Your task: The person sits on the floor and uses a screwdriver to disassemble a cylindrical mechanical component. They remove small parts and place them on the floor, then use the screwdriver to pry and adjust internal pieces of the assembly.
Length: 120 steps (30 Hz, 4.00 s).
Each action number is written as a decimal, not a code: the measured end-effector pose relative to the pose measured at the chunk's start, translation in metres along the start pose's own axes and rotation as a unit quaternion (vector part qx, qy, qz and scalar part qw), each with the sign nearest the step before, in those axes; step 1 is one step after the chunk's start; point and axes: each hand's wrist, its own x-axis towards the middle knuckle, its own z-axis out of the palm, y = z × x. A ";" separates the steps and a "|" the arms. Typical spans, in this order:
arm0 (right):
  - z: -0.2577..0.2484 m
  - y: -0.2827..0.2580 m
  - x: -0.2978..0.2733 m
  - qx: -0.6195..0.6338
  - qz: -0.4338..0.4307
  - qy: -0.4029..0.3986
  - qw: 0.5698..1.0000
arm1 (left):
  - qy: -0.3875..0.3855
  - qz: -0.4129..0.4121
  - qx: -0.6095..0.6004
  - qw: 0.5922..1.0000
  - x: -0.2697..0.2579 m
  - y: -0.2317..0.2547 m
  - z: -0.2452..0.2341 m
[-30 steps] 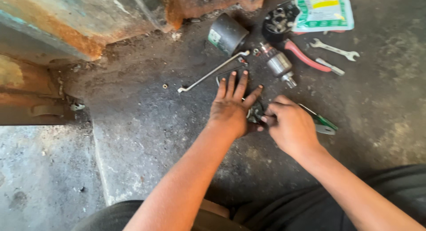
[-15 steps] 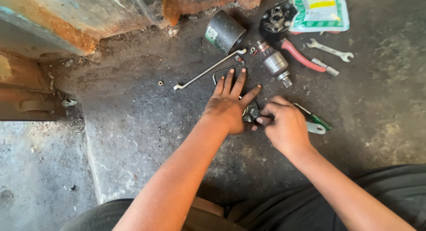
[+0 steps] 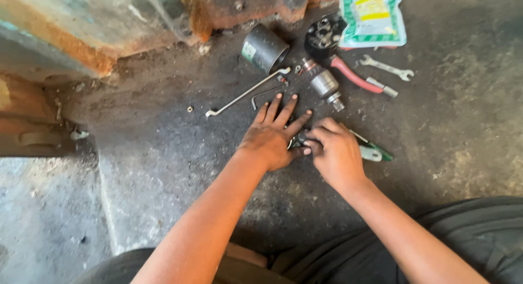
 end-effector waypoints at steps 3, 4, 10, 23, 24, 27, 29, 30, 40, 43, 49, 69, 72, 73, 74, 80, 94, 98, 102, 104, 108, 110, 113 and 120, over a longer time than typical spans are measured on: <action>-0.006 0.005 -0.001 0.057 0.050 -0.021 0.997 | 0.034 0.006 -0.020 0.999 0.000 -0.003 0.008; -0.007 0.006 0.000 0.060 0.068 -0.033 0.995 | 0.040 0.010 -0.017 0.999 0.001 -0.004 0.009; -0.016 0.004 0.004 0.096 0.164 -0.090 0.978 | 0.042 0.044 0.006 0.998 0.008 -0.007 0.005; -0.002 0.002 -0.001 0.084 0.168 -0.057 0.981 | 0.009 0.033 0.022 0.999 0.003 -0.001 -0.003; -0.002 0.003 -0.001 0.077 0.176 -0.059 0.980 | 0.008 0.031 0.023 0.999 0.003 0.000 -0.003; 0.003 0.003 0.000 0.069 0.129 -0.028 0.989 | 0.008 0.029 0.023 0.999 0.005 0.002 -0.003; 0.001 0.003 0.000 0.067 0.125 -0.033 0.989 | 0.010 0.026 0.020 0.999 0.004 0.001 -0.003; 0.000 0.001 0.001 0.067 0.122 -0.035 0.990 | 0.014 0.028 0.017 0.999 0.002 0.001 -0.004; -0.004 0.001 -0.001 0.068 0.133 -0.061 0.987 | 0.027 0.037 0.027 0.999 0.004 0.000 -0.004; -0.004 -0.002 -0.005 0.019 0.099 -0.041 0.994 | 0.030 0.036 0.020 0.999 0.005 0.002 -0.003; -0.003 -0.008 -0.004 -0.021 0.060 -0.022 0.998 | 0.031 0.036 0.015 0.999 0.004 0.002 -0.003; -0.007 -0.013 -0.005 -0.055 0.020 -0.010 0.998 | 0.055 0.043 -0.011 0.997 0.005 -0.002 0.004; -0.010 -0.015 -0.009 -0.064 0.019 -0.031 0.997 | 0.038 0.039 0.009 0.998 0.008 0.000 -0.003; -0.011 -0.012 -0.006 -0.059 0.033 -0.035 0.997 | 0.034 0.035 0.010 0.999 0.008 0.002 -0.004; -0.010 -0.010 -0.004 -0.051 0.048 -0.042 0.997 | 0.026 0.028 0.008 0.999 0.006 0.003 -0.004; -0.005 -0.009 -0.004 -0.067 0.039 -0.017 0.997 | 0.026 0.020 -0.001 0.999 0.002 0.006 -0.005; 0.004 0.008 0.002 -0.097 -0.011 0.019 0.995 | 0.062 0.026 0.007 0.998 0.011 0.005 0.017; -0.018 0.005 0.003 -0.032 0.016 -0.004 0.999 | 0.083 0.037 -0.016 0.996 0.004 0.006 0.009; -0.060 0.012 -0.004 -0.056 0.117 -0.049 0.990 | 0.132 -0.002 0.008 0.991 0.002 0.015 0.013; -0.087 0.015 -0.008 -0.071 0.093 -0.031 0.993 | 0.155 -0.071 0.026 0.985 -0.004 0.019 0.012; -0.128 0.005 -0.035 -0.070 0.094 0.022 0.993 | 0.201 -0.174 0.024 0.964 -0.020 0.035 0.021; -0.135 0.001 -0.053 -0.044 0.151 0.019 0.987 | 0.235 -0.180 0.017 0.955 -0.023 0.041 0.028; -0.137 0.006 -0.066 -0.045 0.176 0.012 0.983 | 0.262 -0.214 -0.015 0.941 -0.026 0.046 0.035; -0.102 0.032 -0.058 0.087 0.175 -0.025 0.980 | 0.264 -0.229 -0.157 0.924 -0.028 0.034 0.075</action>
